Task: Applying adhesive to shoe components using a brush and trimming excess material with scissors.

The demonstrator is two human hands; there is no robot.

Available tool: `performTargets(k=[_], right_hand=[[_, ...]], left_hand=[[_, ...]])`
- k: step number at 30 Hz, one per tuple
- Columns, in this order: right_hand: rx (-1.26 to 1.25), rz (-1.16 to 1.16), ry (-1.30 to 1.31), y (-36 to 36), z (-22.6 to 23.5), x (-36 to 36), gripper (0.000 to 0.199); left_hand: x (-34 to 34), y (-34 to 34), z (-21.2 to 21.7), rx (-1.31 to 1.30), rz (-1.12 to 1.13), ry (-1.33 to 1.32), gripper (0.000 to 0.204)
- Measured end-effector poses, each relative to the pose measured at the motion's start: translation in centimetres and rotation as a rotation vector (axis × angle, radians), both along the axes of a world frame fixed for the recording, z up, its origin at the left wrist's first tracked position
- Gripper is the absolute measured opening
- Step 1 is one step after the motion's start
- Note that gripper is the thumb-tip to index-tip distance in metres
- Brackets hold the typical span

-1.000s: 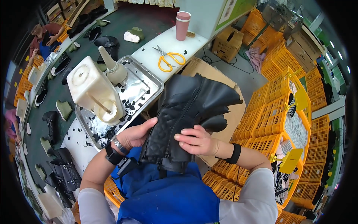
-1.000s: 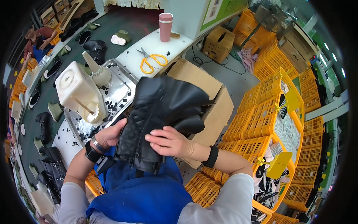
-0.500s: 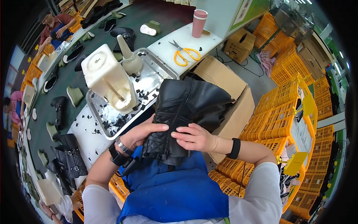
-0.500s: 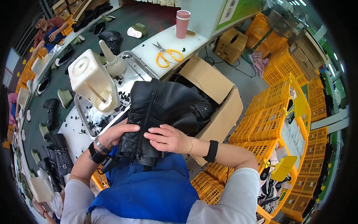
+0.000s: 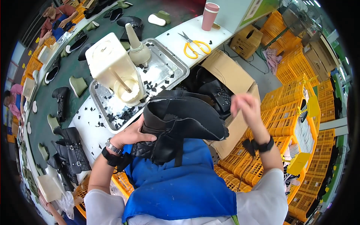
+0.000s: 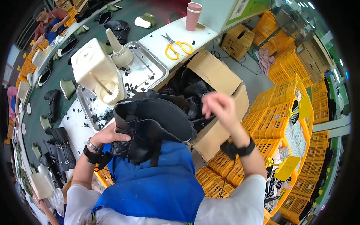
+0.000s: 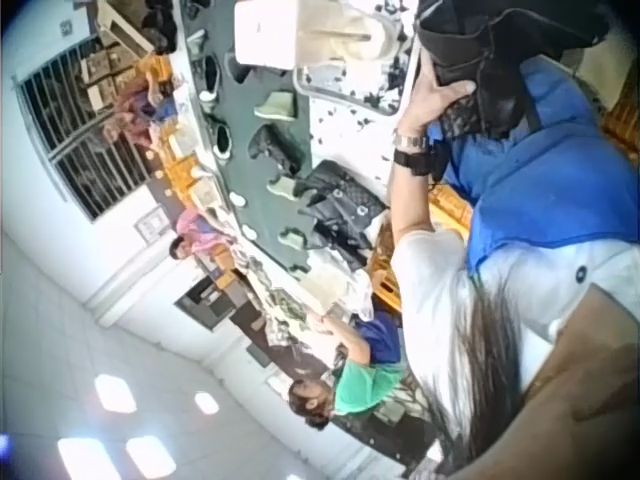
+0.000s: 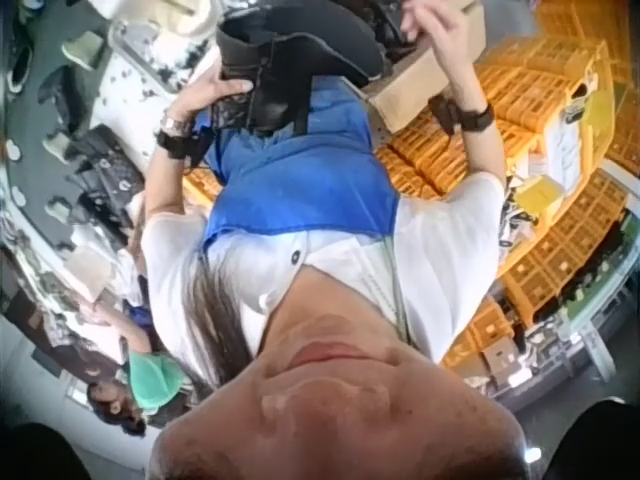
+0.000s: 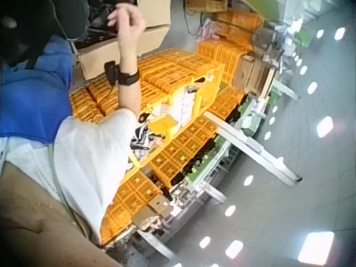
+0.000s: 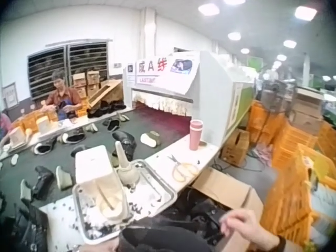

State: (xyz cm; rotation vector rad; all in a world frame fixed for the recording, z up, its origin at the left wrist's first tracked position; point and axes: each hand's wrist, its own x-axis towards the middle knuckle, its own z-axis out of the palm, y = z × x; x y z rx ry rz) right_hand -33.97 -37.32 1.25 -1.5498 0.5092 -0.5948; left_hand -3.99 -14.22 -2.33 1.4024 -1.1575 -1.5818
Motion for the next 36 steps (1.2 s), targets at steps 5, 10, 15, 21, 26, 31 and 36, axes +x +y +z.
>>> performTargets(k=[5,10,15,21,26,31,36], right_hand=[[-0.346,-0.118,0.24,-12.2,-4.2,8.5,0.027],[-0.882,-0.133,0.633,-18.7,-7.1,17.5,0.035],[-0.909,-0.106,0.903,-19.7,-9.0,21.0,0.04],[-0.936,-0.116,0.945,-19.4,-8.8,21.8,0.038],[-0.858,-0.236,0.961,-21.4,-9.9,21.5,0.04],[-0.836,-0.084,1.107,-18.9,-7.6,22.4,0.054],[-0.792,-0.158,1.201,-19.2,-7.9,21.7,0.059]], left_hand=[[-1.7,-1.0,-0.2,-0.095,-0.02,-0.044,0.09],[-1.3,-0.7,-2.3,-0.132,-0.027,-0.035,0.091],[-0.4,-0.5,-3.9,0.018,0.023,0.105,0.1],[-0.9,-1.6,-2.9,0.084,0.064,0.101,0.091],[-1.3,-2.1,-3.0,-0.067,0.013,-0.011,0.091],[-1.2,-1.7,-3.7,-0.18,-0.06,-0.12,0.091],[-1.5,-2.5,-2.6,-0.138,0.013,-0.046,0.093]])
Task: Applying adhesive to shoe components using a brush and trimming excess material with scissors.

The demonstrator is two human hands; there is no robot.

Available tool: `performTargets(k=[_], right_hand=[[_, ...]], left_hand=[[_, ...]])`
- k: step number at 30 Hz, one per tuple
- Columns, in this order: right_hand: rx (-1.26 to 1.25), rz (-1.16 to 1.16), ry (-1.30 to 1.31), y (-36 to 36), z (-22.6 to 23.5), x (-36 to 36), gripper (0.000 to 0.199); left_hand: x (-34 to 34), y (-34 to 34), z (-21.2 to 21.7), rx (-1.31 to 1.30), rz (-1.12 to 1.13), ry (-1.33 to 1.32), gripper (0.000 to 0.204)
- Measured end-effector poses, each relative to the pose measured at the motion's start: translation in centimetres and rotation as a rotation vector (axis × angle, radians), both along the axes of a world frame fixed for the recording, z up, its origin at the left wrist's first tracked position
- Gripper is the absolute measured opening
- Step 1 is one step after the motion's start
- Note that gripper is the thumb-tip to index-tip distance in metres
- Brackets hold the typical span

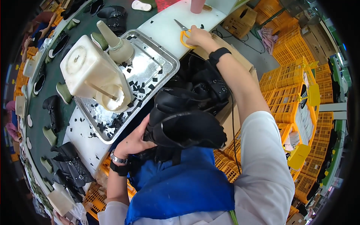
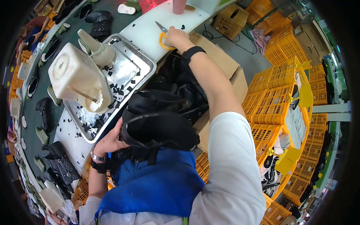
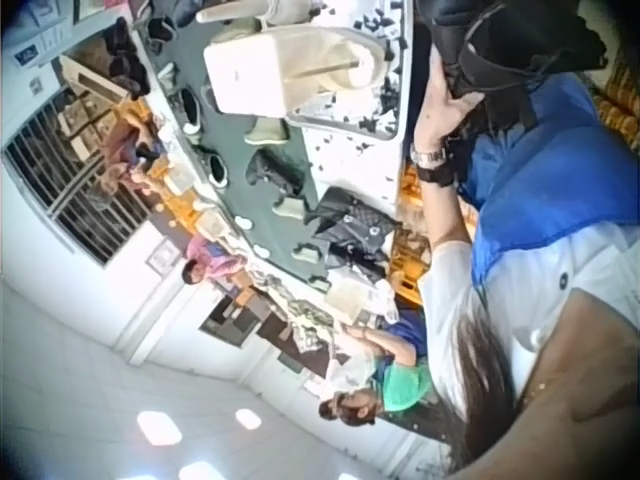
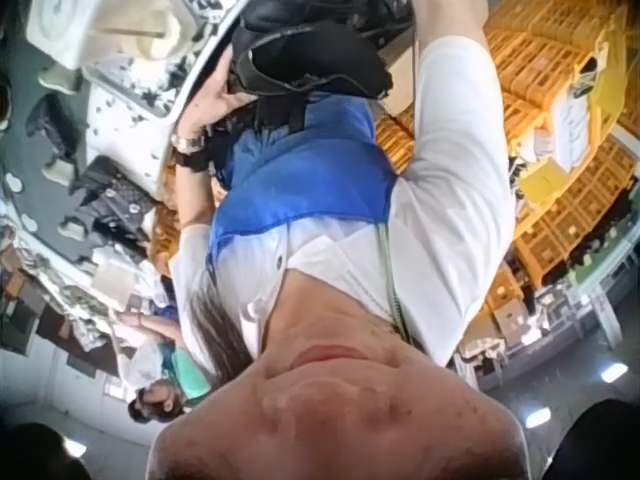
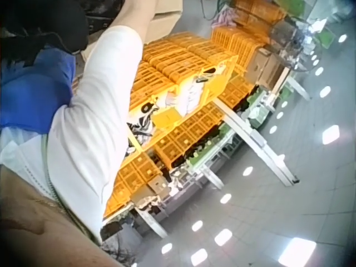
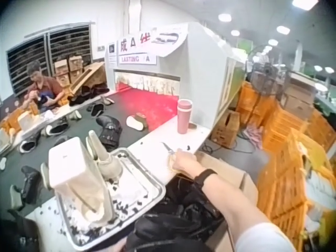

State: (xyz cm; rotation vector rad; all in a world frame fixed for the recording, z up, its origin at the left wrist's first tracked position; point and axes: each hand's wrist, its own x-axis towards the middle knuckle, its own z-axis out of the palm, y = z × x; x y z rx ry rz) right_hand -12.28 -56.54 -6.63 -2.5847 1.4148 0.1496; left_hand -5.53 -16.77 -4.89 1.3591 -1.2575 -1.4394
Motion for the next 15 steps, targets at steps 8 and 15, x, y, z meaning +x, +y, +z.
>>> performTargets(k=[8,15], right_hand=[[0.63,0.013,-0.969,8.4,5.1,-16.4,0.049],[0.656,0.304,-0.552,19.8,9.7,-25.4,0.061]], left_hand=[[1.6,-0.2,-2.8,0.032,0.001,-0.047,0.095],[1.4,-2.0,-2.6,0.139,-0.04,0.147,0.094]])
